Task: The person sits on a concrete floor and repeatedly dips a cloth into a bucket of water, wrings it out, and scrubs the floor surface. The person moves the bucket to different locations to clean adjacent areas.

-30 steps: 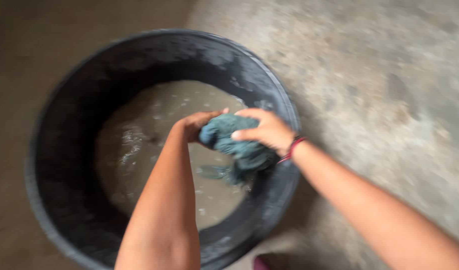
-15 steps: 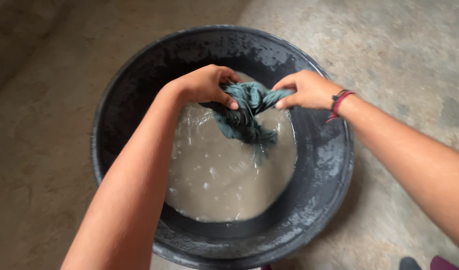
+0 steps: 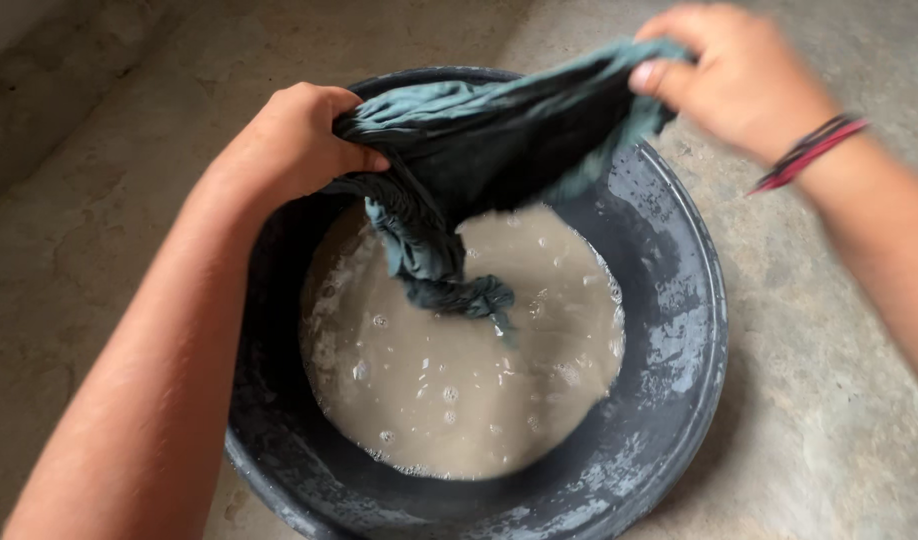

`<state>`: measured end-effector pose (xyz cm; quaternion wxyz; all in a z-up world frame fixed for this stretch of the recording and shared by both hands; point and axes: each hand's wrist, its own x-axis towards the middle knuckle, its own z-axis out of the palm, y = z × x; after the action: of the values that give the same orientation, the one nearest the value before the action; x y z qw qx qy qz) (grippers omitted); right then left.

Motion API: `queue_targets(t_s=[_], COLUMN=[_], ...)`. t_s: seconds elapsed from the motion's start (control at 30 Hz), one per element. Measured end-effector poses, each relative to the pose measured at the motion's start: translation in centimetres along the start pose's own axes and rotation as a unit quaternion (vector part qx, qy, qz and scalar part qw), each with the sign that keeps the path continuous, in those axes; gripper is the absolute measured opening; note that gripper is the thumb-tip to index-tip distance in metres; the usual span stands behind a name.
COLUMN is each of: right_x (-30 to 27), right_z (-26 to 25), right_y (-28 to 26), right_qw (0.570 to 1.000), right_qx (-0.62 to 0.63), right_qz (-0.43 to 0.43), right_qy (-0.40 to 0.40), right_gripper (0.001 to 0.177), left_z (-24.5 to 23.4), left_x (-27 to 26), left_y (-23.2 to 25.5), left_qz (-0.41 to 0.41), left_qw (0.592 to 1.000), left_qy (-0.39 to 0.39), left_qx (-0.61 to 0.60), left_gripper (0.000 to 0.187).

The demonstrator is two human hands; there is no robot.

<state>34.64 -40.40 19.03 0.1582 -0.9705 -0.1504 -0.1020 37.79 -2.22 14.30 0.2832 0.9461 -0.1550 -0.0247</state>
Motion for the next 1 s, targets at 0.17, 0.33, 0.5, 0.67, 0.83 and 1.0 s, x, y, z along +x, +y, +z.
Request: queue_targets(t_s=[0.17, 0.33, 0.5, 0.67, 0.83, 1.0], right_x=[-3.3, -13.7, -20.9, -18.6, -11.7, -3.8], right_z=[4.4, 6.1, 11.0, 11.6, 15.9, 18.3], right_y=[5.4, 10.4, 10.5, 13.3, 18.7, 20.8], right_qw=[0.998, 0.973, 0.855, 0.850, 0.942, 0.969], right_qx=[-0.029, -0.054, 0.210, 0.232, 0.173, 0.107], right_qz=[-0.024, 0.207, 0.436, 0.417, 0.271, 0.209], right_qy=[-0.043, -0.081, -0.189, -0.222, -0.095, -0.073], right_gripper=[0.041, 0.066, 0.066, 0.058, 0.058, 0.065], left_z=[1.5, 2.7, 8.4, 12.6, 15.2, 13.4], left_x=[-1.9, -8.5, -12.5, -13.8, -12.1, -6.7], left_y=[-4.3, -15.9, -27.3, -32.0, -36.0, -36.4], left_qz=[-0.051, -0.164, -0.470, -0.494, -0.468, -0.262], left_qw=[0.992, 0.936, 0.836, 0.837, 0.852, 0.901], left_qy=[0.087, 0.077, -0.112, -0.073, -0.041, 0.027], left_qx=[0.071, 0.303, 0.260, 0.224, 0.230, 0.344], left_gripper=[0.031, 0.056, 0.086, 0.073, 0.067, 0.069])
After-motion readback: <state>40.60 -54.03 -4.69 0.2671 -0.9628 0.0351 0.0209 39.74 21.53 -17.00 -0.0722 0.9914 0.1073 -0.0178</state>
